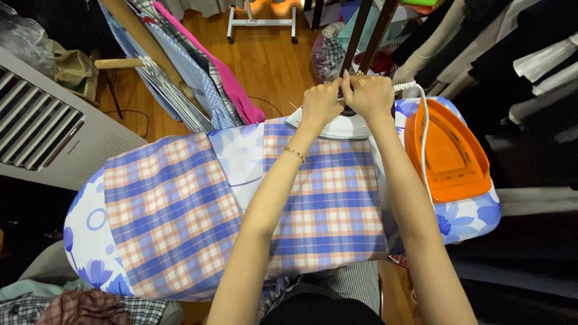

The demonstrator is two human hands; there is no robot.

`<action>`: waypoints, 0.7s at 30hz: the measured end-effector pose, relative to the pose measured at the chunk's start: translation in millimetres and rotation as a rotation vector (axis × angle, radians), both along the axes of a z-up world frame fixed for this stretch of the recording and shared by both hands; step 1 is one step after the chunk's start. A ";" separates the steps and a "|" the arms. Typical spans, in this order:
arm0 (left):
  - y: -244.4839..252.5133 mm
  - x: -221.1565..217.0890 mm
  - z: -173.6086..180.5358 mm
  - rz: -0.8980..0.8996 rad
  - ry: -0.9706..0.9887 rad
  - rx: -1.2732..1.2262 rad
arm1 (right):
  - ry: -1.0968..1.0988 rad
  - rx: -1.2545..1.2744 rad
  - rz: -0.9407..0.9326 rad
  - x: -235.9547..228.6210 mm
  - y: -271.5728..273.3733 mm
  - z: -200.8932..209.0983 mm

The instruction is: Ironing a pair of plaid shorts on an ironing board to remove wrinkles.

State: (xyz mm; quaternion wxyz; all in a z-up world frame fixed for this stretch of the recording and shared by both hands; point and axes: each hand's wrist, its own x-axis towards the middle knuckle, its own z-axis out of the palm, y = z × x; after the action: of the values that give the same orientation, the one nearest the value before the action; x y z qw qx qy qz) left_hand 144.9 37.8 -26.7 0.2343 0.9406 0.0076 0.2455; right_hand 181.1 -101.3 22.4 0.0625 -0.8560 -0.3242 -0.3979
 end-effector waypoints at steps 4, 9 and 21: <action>3.1 11.3 -5.4 0.004 0.019 0.005 | 0.011 0.007 -0.006 6.4 4.3 -2.2; 1.5 -10.0 36.9 0.015 0.081 -0.004 | 0.056 -0.020 -0.053 15.7 9.2 -4.4; 1.1 -11.8 30.5 -0.016 -0.051 0.022 | -0.022 0.013 -0.002 7.4 7.4 -5.4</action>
State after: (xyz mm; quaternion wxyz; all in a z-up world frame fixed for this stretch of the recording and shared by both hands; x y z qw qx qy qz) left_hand 133.1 38.9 3.8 0.2263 0.9366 -0.0086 0.2674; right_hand 188.6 -93.9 17.0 0.0641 -0.8513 -0.3216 -0.4096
